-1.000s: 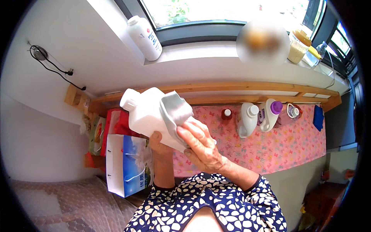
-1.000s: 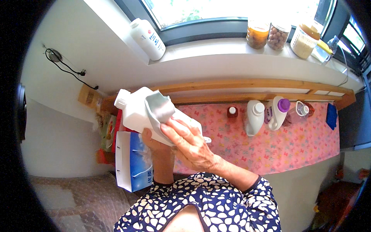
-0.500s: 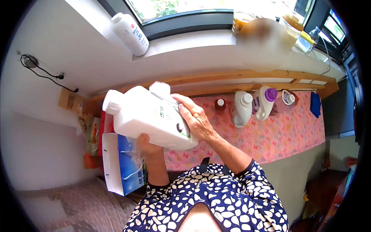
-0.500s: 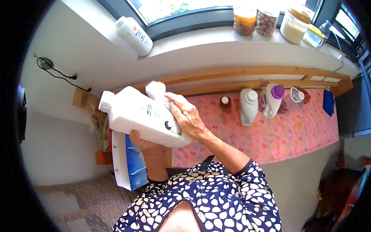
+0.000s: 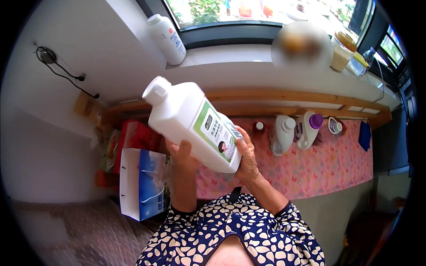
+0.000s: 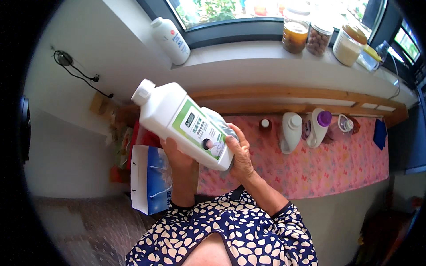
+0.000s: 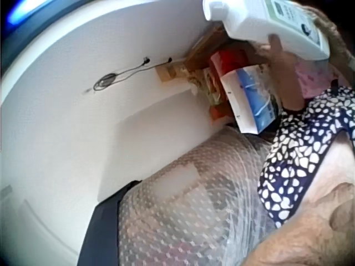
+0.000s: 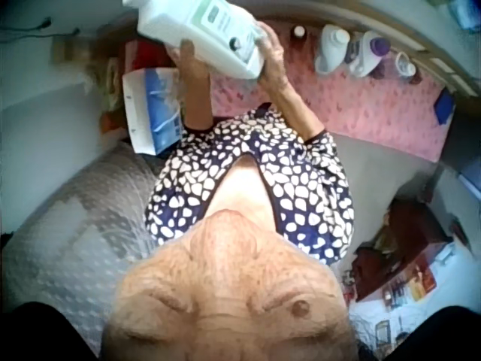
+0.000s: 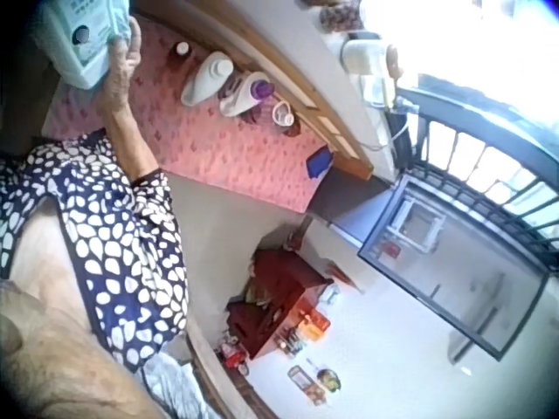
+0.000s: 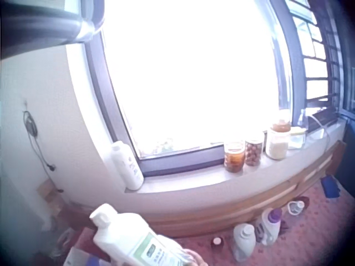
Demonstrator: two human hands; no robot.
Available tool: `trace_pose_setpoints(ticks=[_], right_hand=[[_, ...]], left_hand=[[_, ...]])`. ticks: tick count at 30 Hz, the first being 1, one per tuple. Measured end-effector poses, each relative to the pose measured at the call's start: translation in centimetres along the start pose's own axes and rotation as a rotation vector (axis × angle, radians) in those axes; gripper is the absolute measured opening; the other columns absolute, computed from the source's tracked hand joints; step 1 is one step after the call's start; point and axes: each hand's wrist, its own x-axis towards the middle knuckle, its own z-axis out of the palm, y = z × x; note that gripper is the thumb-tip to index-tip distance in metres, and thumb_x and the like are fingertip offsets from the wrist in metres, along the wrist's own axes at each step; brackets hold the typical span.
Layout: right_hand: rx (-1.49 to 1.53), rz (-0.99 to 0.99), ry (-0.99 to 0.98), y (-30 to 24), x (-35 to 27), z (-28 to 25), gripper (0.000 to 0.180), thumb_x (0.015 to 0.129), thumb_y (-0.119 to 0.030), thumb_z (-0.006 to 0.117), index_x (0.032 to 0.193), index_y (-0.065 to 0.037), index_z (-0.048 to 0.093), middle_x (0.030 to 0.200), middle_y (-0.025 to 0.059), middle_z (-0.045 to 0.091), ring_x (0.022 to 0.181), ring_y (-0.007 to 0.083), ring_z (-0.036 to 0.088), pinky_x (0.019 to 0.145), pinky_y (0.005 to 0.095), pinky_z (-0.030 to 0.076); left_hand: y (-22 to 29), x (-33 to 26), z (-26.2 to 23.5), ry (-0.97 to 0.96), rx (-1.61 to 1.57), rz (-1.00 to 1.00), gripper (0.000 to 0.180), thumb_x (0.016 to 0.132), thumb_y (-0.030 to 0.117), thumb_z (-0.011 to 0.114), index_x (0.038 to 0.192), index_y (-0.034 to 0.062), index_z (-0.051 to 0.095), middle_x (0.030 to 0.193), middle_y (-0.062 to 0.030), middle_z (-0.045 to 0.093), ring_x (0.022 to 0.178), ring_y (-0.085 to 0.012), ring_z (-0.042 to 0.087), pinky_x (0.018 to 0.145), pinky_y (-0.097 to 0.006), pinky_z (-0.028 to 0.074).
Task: The person wipes several plastic bottles and a wooden shelf with a cloth. They handle a white bottle, an amber liquid bottle, a white bottle with a purple cap, and a clear water bottle, wiping each one and placing them on the shelf. The person also wipes the wooden shelf surface between handling the bottles.
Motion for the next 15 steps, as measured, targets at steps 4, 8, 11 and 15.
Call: trace_pose_setpoints(ticks=[4, 8, 11, 15], right_hand=[[-0.198, -0.188, -0.028, -0.7, 0.2, 0.4, 0.041, 0.085, -0.017, 0.067, 0.123, -0.007, 0.053, 0.112, 0.0064, 0.059, 0.099, 0.016, 0.058, 0.085, 0.0311, 0.051], [-0.715, -0.455, -0.193, -1.2, -0.4, -0.4, 0.044, 0.081, -0.014, 0.071, 0.12, -0.004, 0.053, 0.116, 0.0093, 0.055, 0.106, 0.0182, 0.052, 0.093, 0.0316, 0.042], [-1.0, -0.564, -0.343, -2.7, -1.2, 1.7, 0.046, 0.083, -0.011, 0.065, 0.125, -0.002, 0.048, 0.125, 0.0165, 0.047, 0.115, 0.0255, 0.047, 0.098, 0.0357, 0.037], [-1.114, -0.728, -0.468, -4.3, -0.5, 4.9, 0.048, 0.087, -0.012, 0.057, 0.131, -0.001, 0.04, 0.134, 0.0219, 0.038, 0.122, 0.0318, 0.041, 0.102, 0.0406, 0.034]], left_hand=[[2.0, 0.1, 2.1, 0.06, 0.097, 0.101, 0.065, 0.087, 0.031, 0.064, 0.137, 0.006, 0.03, 0.124, -0.0095, 0.049, 0.113, -0.0198, 0.053, 0.092, -0.035, 0.048], [1.0, -0.5, 1.2, 0.155, 0.011, -0.072, 0.062, 0.083, 0.026, 0.068, 0.132, 0.0017, 0.039, 0.11, -0.0114, 0.058, 0.097, -0.0214, 0.062, 0.084, -0.035, 0.053], [1.0, -1.4, 0.5, 0.165, -0.115, -0.203, 0.056, 0.079, 0.015, 0.066, 0.127, -0.0014, 0.04, 0.109, -0.0114, 0.056, 0.095, -0.0201, 0.059, 0.083, -0.033, 0.051], [-0.6, -3.6, -1.5, 0.028, -0.288, -0.376, 0.067, 0.072, 0.013, 0.072, 0.128, -0.0022, 0.04, 0.112, -0.0109, 0.057, 0.1, -0.0195, 0.059, 0.085, -0.032, 0.05]])
